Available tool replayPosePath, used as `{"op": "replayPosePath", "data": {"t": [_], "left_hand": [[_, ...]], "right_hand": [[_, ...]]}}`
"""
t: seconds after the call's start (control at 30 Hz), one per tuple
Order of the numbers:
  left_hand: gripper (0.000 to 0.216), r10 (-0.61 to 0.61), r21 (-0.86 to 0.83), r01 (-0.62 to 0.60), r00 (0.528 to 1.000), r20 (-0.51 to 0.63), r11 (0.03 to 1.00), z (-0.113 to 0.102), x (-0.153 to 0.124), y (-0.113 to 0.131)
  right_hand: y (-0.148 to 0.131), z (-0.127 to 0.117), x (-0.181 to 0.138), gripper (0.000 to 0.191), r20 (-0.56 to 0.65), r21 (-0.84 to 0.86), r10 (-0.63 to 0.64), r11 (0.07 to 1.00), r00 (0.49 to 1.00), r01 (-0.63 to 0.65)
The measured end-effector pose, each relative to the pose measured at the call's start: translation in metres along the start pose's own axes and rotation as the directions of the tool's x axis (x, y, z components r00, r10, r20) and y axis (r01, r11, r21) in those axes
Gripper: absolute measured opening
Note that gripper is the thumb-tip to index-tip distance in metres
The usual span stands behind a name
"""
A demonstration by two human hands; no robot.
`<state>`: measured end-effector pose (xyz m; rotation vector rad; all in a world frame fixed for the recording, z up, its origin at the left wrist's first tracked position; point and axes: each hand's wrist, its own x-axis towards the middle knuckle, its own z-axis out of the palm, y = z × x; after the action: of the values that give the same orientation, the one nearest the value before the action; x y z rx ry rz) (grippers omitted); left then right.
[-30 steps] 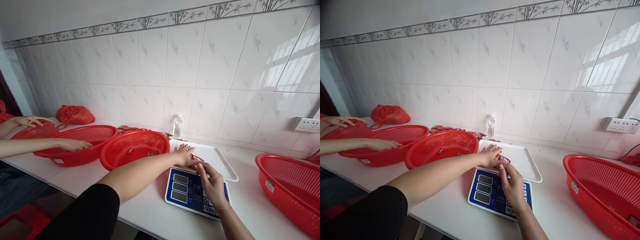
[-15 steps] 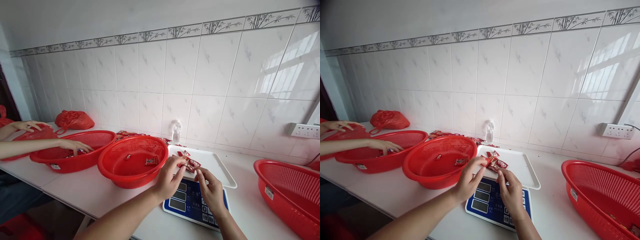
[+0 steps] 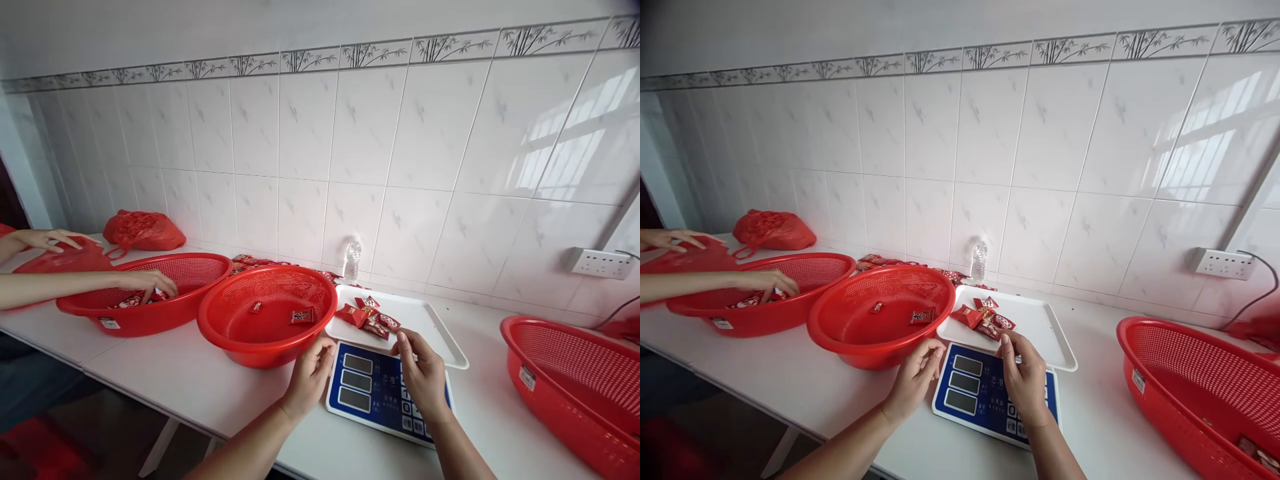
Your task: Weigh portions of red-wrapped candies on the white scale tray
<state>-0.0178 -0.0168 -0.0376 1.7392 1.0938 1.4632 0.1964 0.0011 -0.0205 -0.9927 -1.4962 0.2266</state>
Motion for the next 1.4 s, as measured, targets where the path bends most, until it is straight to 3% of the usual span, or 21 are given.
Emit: {"op": "replayPosePath", "data": {"t": [0.67,0.93,1.07,1.23,1.4], "left_hand": [[0.027,-0.002,0.025,-0.001,0.996,0.094,1.0,0.0,-0.003,-0.003],[0.034,-0.077,-0.111,0.071,0.996,-0.051,0.991,-0.001,-0.003,0.002],[0.042,-0.113,-0.171,0.093,0.987,-0.115,0.981,-0.003,-0.003,0.002],[0.045,-0.123,-0.207,0.091,0.981,-0.147,0.974,-0.005,-0.005,0.002],[0.045,-0.106,-0.194,0.066,0.973,-0.203,0.979,-0.006,-0.006,-0.001]], "right_hand": [[0.002,0.001,0.002,0.031,0.021,0.0,-0.007,1.0,1.0,0.007],[0.004,0.003,-0.001,0.034,0.046,-0.009,0.038,0.999,0.998,-0.037],[0.011,0.009,-0.002,0.033,-0.047,0.038,0.011,0.999,0.999,-0.009],[0.023,0.015,-0.002,0.058,-0.176,-0.005,-0.077,0.997,0.981,0.077],[0.028,0.019,-0.002,0.048,-0.185,-0.105,-0.213,0.975,0.959,0.196]]}}
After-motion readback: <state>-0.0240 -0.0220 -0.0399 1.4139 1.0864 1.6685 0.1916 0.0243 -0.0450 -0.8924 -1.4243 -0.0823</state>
